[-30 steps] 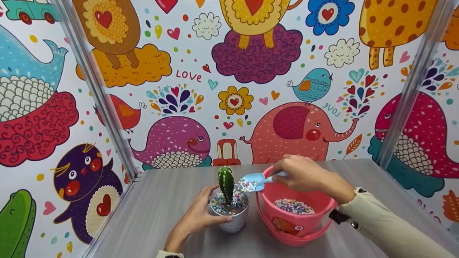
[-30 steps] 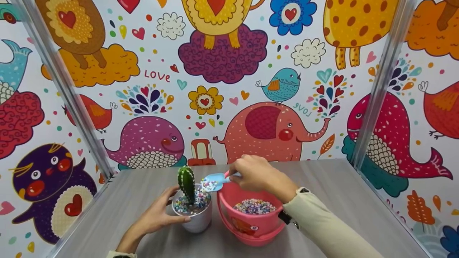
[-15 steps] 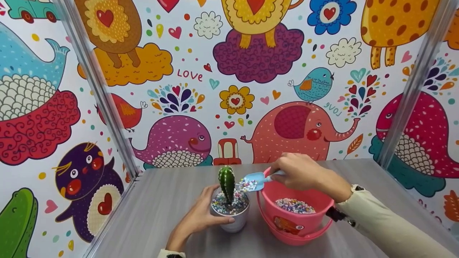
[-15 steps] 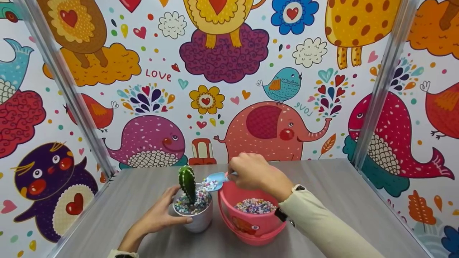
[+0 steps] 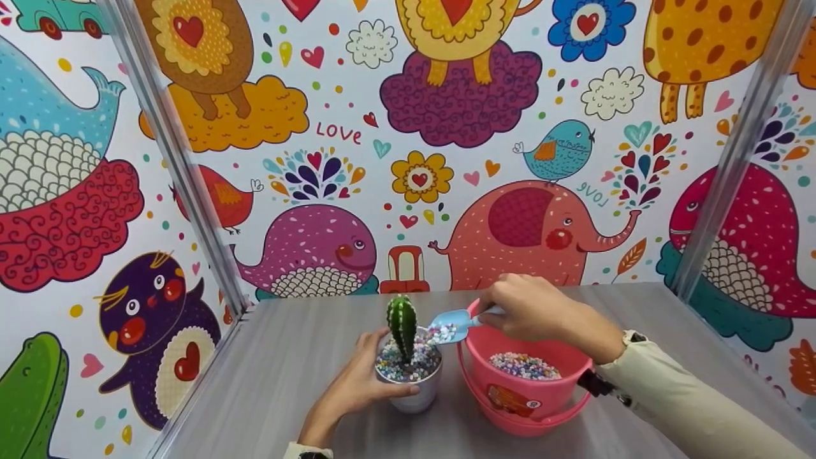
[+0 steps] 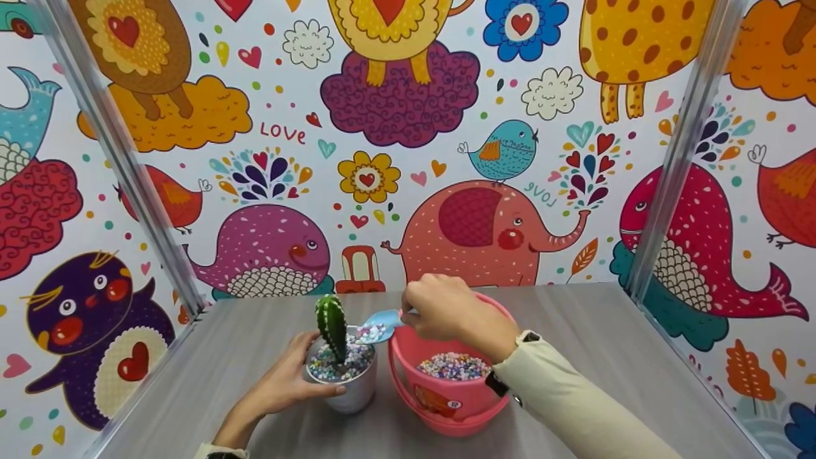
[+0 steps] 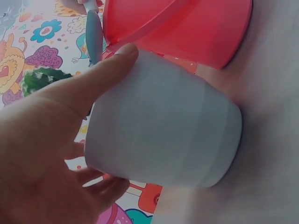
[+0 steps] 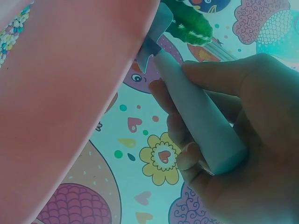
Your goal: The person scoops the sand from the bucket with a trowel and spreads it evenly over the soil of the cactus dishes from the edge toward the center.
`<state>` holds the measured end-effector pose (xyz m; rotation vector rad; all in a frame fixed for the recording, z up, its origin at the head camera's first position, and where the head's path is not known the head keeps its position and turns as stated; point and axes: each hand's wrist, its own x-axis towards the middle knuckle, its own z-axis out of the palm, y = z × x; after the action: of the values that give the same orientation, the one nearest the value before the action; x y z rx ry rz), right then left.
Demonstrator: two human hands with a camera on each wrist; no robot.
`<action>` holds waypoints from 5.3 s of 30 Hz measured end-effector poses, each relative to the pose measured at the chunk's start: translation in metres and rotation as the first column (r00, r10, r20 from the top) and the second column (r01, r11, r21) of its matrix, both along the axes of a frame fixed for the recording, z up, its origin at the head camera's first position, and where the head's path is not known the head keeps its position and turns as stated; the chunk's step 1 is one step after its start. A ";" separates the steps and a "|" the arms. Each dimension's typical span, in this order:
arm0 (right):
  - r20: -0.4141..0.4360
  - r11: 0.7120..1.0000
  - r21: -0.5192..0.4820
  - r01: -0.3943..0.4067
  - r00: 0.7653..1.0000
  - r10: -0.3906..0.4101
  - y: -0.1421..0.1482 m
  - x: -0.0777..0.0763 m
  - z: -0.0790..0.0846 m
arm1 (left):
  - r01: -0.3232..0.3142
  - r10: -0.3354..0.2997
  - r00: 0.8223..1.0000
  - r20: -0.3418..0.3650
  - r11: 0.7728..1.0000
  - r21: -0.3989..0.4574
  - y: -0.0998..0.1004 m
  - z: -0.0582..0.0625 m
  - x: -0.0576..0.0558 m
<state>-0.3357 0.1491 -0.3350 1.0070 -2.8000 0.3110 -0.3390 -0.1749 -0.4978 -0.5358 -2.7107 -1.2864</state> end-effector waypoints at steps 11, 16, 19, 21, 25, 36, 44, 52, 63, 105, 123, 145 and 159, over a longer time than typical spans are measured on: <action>0.005 1.000 0.003 -0.007 1.000 0.007 -0.004 0.004 0.002 | 0.026 -0.026 0.999 0.036 1.000 0.015 -0.003 0.003 0.002; 0.011 1.000 0.012 -0.008 1.000 0.007 -0.006 0.006 0.003 | 0.088 -0.088 0.996 -0.006 0.992 0.085 -0.010 0.004 -0.002; -0.002 1.000 0.018 -0.007 1.000 0.007 -0.006 0.006 0.002 | 0.069 -0.069 0.998 -0.001 0.995 0.077 -0.008 0.005 -0.002; -0.009 1.000 0.020 -0.004 1.000 0.005 -0.007 0.005 0.002 | 0.037 -0.037 0.999 0.008 0.998 0.045 -0.006 0.007 0.001; -0.047 0.999 0.032 0.003 0.999 -0.001 -0.011 0.005 0.000 | -0.018 0.018 1.000 0.002 1.000 -0.008 -0.001 0.008 0.005; -0.216 0.997 0.065 0.033 0.976 -0.019 -0.020 0.003 -0.011 | -0.034 0.035 0.999 0.023 0.999 -0.025 0.000 0.009 0.005; -0.314 0.993 0.094 0.074 0.948 -0.041 -0.029 0.002 -0.016 | -0.034 0.035 0.999 0.010 0.999 -0.021 -0.001 0.008 0.004; -0.364 0.992 0.107 0.067 0.931 -0.024 -0.033 0.005 -0.019 | -0.035 0.035 0.999 0.007 0.999 -0.033 -0.002 0.008 0.004; -0.476 0.986 0.163 0.021 0.877 0.060 -0.034 0.015 -0.022 | -0.042 0.043 0.999 0.034 0.998 -0.036 -0.002 0.008 0.005; -0.101 0.980 -0.193 0.038 0.993 -0.059 0.104 -0.008 -0.040 | 0.090 0.113 0.804 -0.583 0.947 0.308 0.050 0.062 0.044; -0.136 0.998 0.062 0.011 0.991 -0.003 0.103 -0.018 -0.061 | 0.138 -0.094 0.965 -0.246 0.976 0.168 0.110 0.037 0.029; -0.144 0.946 0.289 0.150 0.983 -0.112 0.069 -0.017 -0.073 | 0.066 -0.051 0.998 -0.046 0.893 0.444 0.138 0.011 0.011; -0.189 0.953 0.303 0.027 0.982 0.032 0.073 -0.020 -0.085 | 0.103 -0.087 0.995 -0.054 0.863 0.495 0.141 0.007 0.009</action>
<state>-0.3553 0.2219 -0.4198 1.0359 -2.7195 -0.2174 -0.3301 -0.0343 -0.4909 -0.6192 -2.2087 -1.8960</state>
